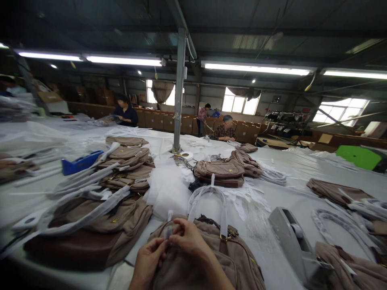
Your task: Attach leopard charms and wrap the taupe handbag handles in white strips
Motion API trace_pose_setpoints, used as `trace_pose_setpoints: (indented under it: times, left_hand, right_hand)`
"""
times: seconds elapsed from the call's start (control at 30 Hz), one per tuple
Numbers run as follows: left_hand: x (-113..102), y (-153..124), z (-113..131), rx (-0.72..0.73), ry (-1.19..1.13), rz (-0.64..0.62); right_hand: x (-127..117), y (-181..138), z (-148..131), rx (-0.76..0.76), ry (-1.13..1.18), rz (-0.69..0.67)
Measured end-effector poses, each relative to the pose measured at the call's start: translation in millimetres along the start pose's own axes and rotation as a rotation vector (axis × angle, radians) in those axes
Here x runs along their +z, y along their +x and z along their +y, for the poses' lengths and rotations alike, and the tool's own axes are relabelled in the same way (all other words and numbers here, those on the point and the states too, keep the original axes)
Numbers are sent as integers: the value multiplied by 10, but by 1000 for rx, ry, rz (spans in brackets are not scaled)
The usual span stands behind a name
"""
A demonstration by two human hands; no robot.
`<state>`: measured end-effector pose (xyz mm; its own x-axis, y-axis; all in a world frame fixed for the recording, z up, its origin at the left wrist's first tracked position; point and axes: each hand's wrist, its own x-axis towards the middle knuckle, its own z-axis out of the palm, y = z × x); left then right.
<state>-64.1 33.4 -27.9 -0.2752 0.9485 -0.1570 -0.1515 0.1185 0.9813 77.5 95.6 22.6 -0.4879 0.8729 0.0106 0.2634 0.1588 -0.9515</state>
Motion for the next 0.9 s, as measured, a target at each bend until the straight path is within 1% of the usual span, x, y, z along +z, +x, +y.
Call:
trace_pose_setpoints:
  times: [0.13, 0.27, 0.37, 0.4, 0.47, 0.53, 0.57, 0.6, 0.73, 0.83, 0.9]
  left_hand:
    - [-4, -8, -2, 30, 26, -23]
    - [-20, 0, 13, 72, 112, -85]
    - [-46, 14, 61, 110, 208, -120]
    - [-57, 20, 82, 155, 258, -115]
    - [-77, 29, 124, 302, 369, -91]
    - [-89, 30, 161, 433, 457, -69]
    - [-91, 27, 177, 456, 482, -66]
    - [-92, 20, 192, 445, 494, -68]
    - [-98, -8, 252, 295, 430, -57]
    - [-112, -7, 287, 241, 352, -128]
    - [-115, 3, 285, 220, 326, -180]
  right_hand:
    - [-36, 8, -85, 16, 82, -80]
    - [-40, 20, -173, 16, 62, -119]
    - [-32, 35, -171, 20, 78, -160]
    - [-27, 39, -159, 16, 92, -174]
    - [-12, 44, -132, -1, 104, -177]
    - [12, 46, -111, -37, 91, -138]
    - [27, 47, -107, -60, 84, -111]
    - [44, 48, -105, -80, 78, -83]
    - [105, 52, -115, -114, 52, -4]
    - [116, 57, -113, -123, 12, 15]
    - [101, 58, -105, -122, 6, 6]
